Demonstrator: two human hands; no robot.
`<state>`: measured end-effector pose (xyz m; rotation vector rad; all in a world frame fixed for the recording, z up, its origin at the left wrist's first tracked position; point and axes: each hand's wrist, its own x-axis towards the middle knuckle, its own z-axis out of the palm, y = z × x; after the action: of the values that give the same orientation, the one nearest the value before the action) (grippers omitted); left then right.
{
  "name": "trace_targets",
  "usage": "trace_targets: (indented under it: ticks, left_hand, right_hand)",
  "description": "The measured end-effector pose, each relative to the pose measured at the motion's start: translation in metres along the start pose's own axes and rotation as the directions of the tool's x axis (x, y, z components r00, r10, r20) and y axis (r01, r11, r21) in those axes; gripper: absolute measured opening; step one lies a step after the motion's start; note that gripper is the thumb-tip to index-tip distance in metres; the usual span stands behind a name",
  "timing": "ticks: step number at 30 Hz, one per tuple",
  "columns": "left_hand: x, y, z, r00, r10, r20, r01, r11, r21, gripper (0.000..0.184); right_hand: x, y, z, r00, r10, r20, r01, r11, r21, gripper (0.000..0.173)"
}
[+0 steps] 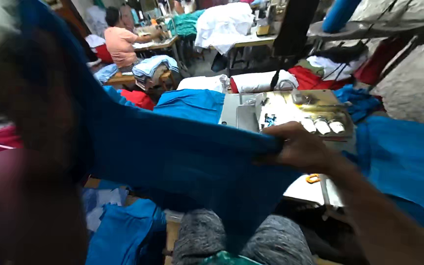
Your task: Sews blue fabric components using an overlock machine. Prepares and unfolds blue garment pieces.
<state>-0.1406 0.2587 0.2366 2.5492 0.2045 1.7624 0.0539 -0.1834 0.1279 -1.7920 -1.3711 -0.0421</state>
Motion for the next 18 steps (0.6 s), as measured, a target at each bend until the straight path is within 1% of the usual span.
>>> trace_targets:
  ticks: [1, 2, 3, 4, 5, 6, 8, 10, 12, 14, 15, 16, 17, 18]
  left_hand:
    - [-0.013, 0.032, 0.016, 0.99, -0.101, 0.1, 0.111, 0.988, -0.104, 0.037]
    - [-0.025, 0.062, 0.032, 0.955, -0.181, 0.234, 0.227, 0.956, -0.184, 0.033]
    - [-0.039, 0.075, 0.051, 0.915, -0.213, 0.343, 0.306, 0.92, -0.244, 0.034]
    - [-0.056, 0.078, 0.072, 0.891, -0.207, 0.404, 0.339, 0.896, -0.288, 0.034]
    - [-0.07, 0.08, 0.091, 0.88, -0.178, 0.44, 0.341, 0.882, -0.325, 0.035]
    - [-0.08, 0.084, 0.106, 0.874, -0.147, 0.464, 0.335, 0.872, -0.356, 0.034]
    - [-0.089, 0.098, 0.126, 0.865, -0.113, 0.488, 0.338, 0.851, -0.402, 0.033]
    - [-0.089, 0.112, 0.134, 0.865, -0.083, 0.495, 0.33, 0.836, -0.437, 0.032]
    - [-0.087, 0.119, 0.138, 0.861, -0.053, 0.506, 0.319, 0.831, -0.456, 0.031]
    - [-0.086, 0.12, 0.141, 0.857, -0.017, 0.514, 0.297, 0.833, -0.467, 0.029]
    - [-0.085, 0.119, 0.141, 0.854, -0.009, 0.521, 0.294, 0.833, -0.468, 0.028]
    - [-0.085, 0.118, 0.142, 0.85, -0.006, 0.526, 0.297, 0.831, -0.47, 0.028]
    - [-0.085, 0.116, 0.142, 0.85, -0.004, 0.527, 0.296, 0.831, -0.471, 0.028]
    - [-0.086, 0.113, 0.143, 0.852, -0.005, 0.524, 0.292, 0.835, -0.466, 0.028]
  right_hand:
    - [-0.01, -0.011, -0.019, 0.999, 0.005, -0.038, -0.006, 1.0, -0.008, 0.029]
    - [-0.02, -0.02, -0.034, 0.997, 0.049, -0.056, -0.051, 0.998, -0.039, 0.029]
    - [-0.029, -0.024, -0.046, 0.992, 0.123, -0.041, -0.125, 0.99, -0.072, 0.031]
    - [-0.037, -0.025, -0.054, 0.979, 0.203, 0.001, -0.202, 0.975, -0.094, 0.029]
    - [-0.046, -0.023, -0.057, 0.957, 0.285, 0.063, -0.278, 0.955, -0.103, 0.024]
    - [-0.055, -0.019, -0.058, 0.923, 0.36, 0.135, -0.353, 0.933, -0.076, 0.02]
    - [-0.073, -0.01, -0.054, 0.852, 0.448, 0.272, -0.473, 0.881, 0.031, 0.019]
    - [-0.09, -0.001, -0.052, 0.795, 0.47, 0.384, -0.544, 0.832, 0.109, 0.023]
    - [-0.103, 0.01, -0.05, 0.737, 0.483, 0.474, -0.607, 0.781, 0.147, 0.033]
    - [-0.111, 0.019, -0.05, 0.721, 0.438, 0.537, -0.62, 0.754, 0.217, 0.033]
    - [-0.114, 0.023, -0.05, 0.729, 0.418, 0.542, -0.617, 0.745, 0.256, 0.032]
    - [-0.117, 0.024, -0.049, 0.732, 0.431, 0.527, -0.621, 0.741, 0.257, 0.034]
    - [-0.118, 0.024, -0.048, 0.728, 0.485, 0.485, -0.638, 0.739, 0.218, 0.039]
    - [-0.118, 0.021, -0.046, 0.715, 0.569, 0.407, -0.664, 0.735, 0.139, 0.048]
